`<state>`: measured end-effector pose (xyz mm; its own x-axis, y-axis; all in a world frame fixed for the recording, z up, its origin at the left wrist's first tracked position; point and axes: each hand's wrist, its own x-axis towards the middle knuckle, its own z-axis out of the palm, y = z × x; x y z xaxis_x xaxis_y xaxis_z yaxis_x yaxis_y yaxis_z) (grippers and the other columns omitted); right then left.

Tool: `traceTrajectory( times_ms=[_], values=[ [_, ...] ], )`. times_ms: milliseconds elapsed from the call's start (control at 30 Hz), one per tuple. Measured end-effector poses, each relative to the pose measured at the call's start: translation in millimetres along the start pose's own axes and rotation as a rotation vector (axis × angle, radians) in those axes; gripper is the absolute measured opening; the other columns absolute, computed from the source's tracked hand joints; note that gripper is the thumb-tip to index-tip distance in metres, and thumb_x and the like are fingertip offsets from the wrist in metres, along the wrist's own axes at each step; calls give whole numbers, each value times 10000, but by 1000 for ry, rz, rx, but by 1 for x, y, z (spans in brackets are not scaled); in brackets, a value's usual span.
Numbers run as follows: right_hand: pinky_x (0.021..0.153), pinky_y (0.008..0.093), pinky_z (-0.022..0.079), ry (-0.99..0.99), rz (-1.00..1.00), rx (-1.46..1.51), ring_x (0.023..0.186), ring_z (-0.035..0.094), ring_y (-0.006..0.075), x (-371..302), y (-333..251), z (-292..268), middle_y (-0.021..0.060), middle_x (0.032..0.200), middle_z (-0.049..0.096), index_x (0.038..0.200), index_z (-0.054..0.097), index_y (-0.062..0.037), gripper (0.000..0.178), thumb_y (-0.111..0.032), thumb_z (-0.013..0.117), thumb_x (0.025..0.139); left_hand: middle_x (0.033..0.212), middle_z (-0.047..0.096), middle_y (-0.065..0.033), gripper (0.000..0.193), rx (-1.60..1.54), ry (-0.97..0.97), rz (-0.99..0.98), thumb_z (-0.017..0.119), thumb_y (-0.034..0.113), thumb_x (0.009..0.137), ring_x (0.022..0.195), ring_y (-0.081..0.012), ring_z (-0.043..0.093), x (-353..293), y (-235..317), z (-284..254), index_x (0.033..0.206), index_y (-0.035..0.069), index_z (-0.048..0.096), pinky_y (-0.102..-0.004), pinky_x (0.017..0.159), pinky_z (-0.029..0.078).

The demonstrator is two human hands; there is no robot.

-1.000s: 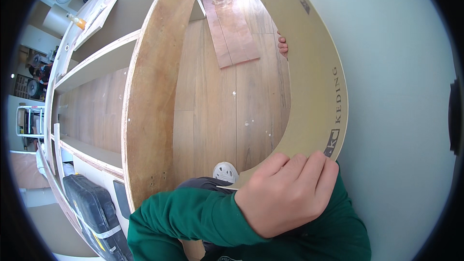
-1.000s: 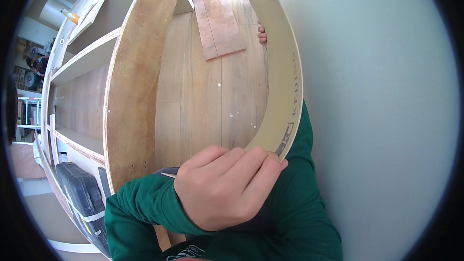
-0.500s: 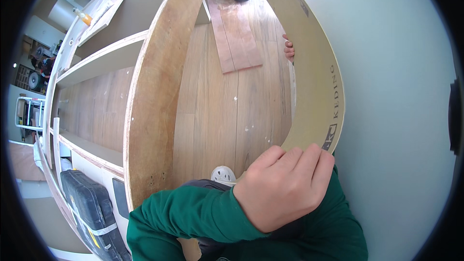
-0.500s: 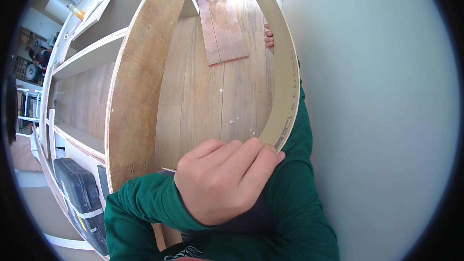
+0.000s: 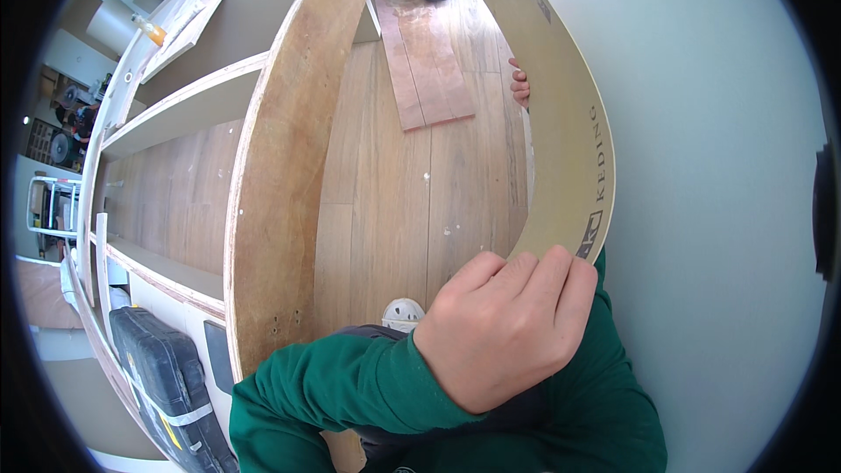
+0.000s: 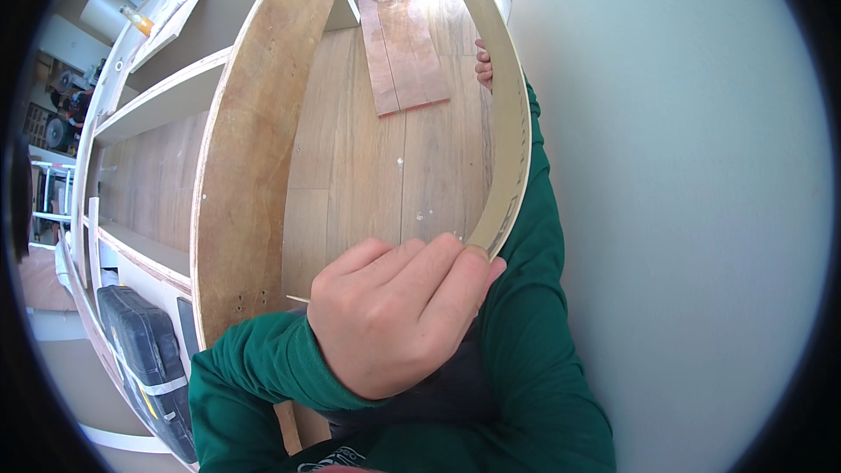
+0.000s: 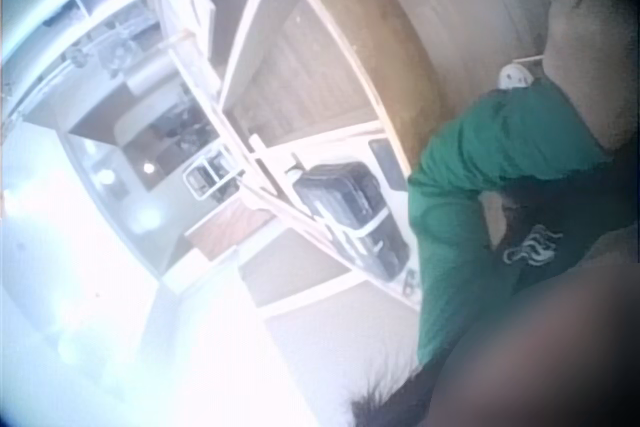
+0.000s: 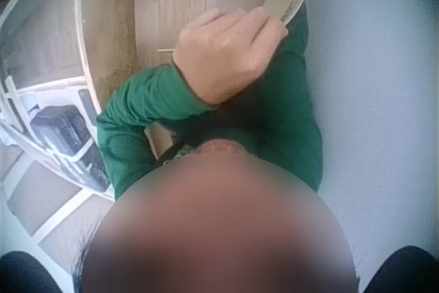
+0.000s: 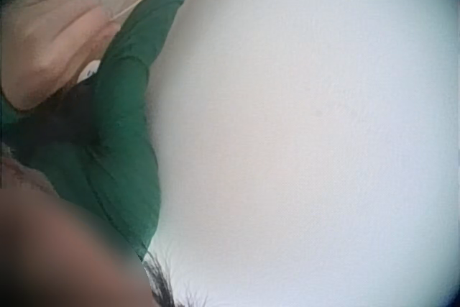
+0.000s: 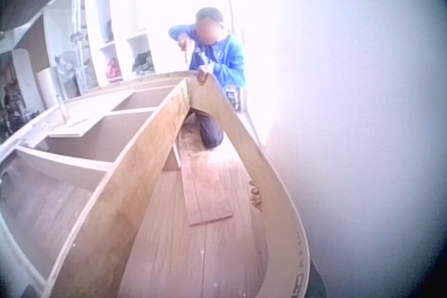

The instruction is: The person positions a curved wooden panel into a cabinet frame, aligns it with assistance, and wipes the surface with a cloth. The person then removes the panel and continues to wipe the cabinet interior.

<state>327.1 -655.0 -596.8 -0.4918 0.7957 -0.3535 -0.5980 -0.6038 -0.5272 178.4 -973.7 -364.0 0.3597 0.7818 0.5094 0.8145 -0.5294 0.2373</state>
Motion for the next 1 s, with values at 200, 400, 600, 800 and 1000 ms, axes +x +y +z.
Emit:
traceTrajectory(
  times_ms=[200, 400, 600, 800, 1000],
  values=[
    [472, 208, 411, -97, 23, 47, 573, 442, 111, 5, 0, -7, 32, 777, 489, 1198, 452, -14, 344, -214, 553, 936, 615, 458, -9, 162, 0, 4, 4, 700, 129, 741, 485, -135, 489, -1, -2, 1, 701, 78, 552, -265, 434, 313],
    [472, 211, 412, -87, 51, 13, 576, 447, 113, 1, -2, -2, 32, 774, 488, 1201, 450, -18, 347, -233, 540, 943, 618, 464, -9, 162, 4, 2, -4, 699, 127, 741, 488, -136, 493, -1, -2, 1, 703, 76, 550, -267, 434, 313],
    [466, 221, 414, -42, 29, -19, 560, 448, 120, 2, -5, 0, 37, 751, 495, 1199, 448, -16, 346, -229, 531, 939, 618, 465, -6, 175, 16, -12, 0, 704, 133, 742, 482, -137, 491, -1, -3, -1, 703, 80, 542, -272, 431, 309],
    [444, 227, 404, -20, 49, 47, 539, 439, 122, 1, -6, 1, 36, 736, 490, 1194, 450, -39, 315, -214, 512, 940, 612, 461, -4, 188, 18, 12, -2, 714, 132, 731, 482, -136, 493, -1, -3, 1, 698, 82, 535, -269, 433, 313],
    [425, 221, 391, 41, 22, -4, 536, 426, 110, -1, -6, 7, 25, 722, 464, 1179, 441, -33, 293, -201, 496, 947, 613, 462, -1, 191, 12, 9, -2, 715, 137, 730, 489, -132, 497, -1, -2, 0, 698, 84, 534, -269, 436, 318]
  ],
)
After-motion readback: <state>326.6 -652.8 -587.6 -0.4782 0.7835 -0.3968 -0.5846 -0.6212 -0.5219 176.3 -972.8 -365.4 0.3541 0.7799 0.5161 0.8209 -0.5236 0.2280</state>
